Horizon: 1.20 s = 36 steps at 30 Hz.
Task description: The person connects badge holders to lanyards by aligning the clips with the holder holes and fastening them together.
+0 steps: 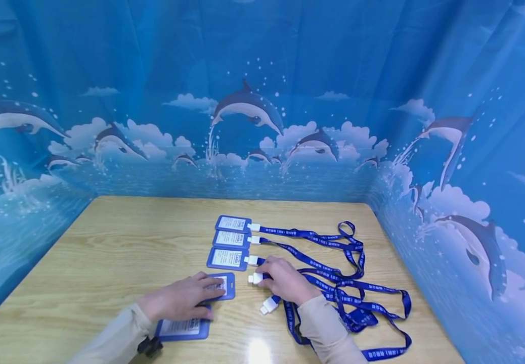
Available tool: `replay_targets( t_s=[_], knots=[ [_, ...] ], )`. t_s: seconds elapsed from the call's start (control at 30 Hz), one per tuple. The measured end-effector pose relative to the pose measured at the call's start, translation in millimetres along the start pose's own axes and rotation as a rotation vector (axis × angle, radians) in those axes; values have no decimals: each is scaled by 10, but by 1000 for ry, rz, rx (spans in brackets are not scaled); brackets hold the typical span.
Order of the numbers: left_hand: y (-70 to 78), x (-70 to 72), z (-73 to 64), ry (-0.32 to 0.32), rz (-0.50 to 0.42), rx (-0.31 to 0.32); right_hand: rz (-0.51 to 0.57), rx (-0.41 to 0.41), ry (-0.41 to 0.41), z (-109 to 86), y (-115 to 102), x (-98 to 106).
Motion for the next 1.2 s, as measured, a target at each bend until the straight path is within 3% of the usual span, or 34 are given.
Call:
replay_targets(
  t_s=[0.43, 1.2],
  knots=[
    [24, -46, 31, 23, 30, -12, 10, 53, 0, -33, -48, -29],
    [27, -20, 62, 23, 20, -6, -9, 31, -32, 11, -77, -51]
  ],
)
Point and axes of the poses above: each hand's wrist, its own z-axis towards the middle knuckle, its own x-axis out of the back of the hand, y = z × x, the point moved 4 cm from there along z, towards the middle knuckle, and after that the axes turned 8 degrees about -x, right-handed, at the moved point
